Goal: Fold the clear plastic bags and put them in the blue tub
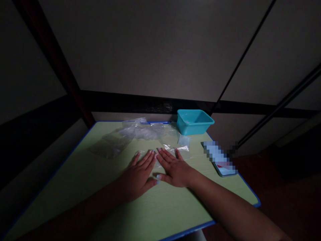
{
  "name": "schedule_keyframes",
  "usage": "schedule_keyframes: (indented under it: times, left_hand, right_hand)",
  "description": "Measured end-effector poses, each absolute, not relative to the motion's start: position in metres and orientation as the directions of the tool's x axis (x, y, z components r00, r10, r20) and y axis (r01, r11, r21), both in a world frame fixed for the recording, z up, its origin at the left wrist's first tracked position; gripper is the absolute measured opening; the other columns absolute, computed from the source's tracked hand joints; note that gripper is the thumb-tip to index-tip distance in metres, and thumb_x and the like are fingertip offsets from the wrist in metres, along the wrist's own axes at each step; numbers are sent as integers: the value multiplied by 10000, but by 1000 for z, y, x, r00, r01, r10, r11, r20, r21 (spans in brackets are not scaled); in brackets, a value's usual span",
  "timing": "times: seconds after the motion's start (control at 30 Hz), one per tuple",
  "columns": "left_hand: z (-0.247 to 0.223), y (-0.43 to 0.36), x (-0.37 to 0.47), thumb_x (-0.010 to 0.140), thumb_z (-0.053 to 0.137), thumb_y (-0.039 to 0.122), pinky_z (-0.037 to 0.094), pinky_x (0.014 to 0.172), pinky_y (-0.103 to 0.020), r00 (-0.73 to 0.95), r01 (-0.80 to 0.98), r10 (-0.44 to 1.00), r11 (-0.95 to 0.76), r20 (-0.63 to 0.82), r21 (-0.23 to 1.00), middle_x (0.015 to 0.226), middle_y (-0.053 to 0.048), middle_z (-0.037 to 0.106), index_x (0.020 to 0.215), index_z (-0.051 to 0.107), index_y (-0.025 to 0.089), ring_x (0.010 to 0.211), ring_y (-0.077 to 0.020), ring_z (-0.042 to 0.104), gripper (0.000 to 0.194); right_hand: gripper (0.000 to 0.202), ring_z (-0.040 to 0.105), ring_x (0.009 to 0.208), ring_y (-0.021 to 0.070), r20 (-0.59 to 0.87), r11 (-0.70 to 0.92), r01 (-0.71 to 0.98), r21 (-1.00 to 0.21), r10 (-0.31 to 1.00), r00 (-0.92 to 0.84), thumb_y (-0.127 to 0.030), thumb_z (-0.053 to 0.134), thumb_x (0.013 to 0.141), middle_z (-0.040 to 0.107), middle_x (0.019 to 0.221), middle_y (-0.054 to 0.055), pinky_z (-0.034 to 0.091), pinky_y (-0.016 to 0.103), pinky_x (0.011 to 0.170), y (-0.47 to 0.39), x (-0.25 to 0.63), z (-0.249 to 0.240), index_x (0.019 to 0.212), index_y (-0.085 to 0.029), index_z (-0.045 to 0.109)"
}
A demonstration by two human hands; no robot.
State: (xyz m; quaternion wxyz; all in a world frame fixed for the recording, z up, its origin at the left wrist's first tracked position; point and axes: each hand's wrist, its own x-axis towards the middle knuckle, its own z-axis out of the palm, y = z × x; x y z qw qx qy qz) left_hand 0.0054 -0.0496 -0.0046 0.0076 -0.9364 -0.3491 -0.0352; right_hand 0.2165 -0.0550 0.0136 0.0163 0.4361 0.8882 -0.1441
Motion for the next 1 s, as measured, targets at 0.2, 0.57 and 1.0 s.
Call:
schedule_keyframes:
  times: [0.2,0.57,1.0]
  left_hand:
    - [-7,-50,4,921,328,571,189,1109,-523,735,675,672,-738,84,5,1493,-184,302,1427,361,115,1390,-322,260,682]
    - [-13,-55,8,867,381,623,290,1061,-509,587,809,801,-585,117,-56,1446,-244,371,1367,446,59,1359,-408,279,756]
    - [-7,-54,9,914,380,408,256,1069,-556,558,824,795,-564,236,-52,1480,-176,344,1377,443,109,1387,-339,260,554]
  right_hand:
    - [794,14,1437,269,-164,571,785,-240,773,-613,-636,267,914,-24,1550,129,-40,620,1082,-55,216,14,1504,-144,68]
    - [832,3,1439,249,-151,559,780,-280,777,-611,-645,267,908,4,1555,127,-70,595,1089,-55,217,13,1501,-147,-39]
    - [770,11,1440,234,-131,554,784,-279,787,-603,-610,215,934,7,1553,104,-74,596,1090,-56,215,11,1503,-128,21]
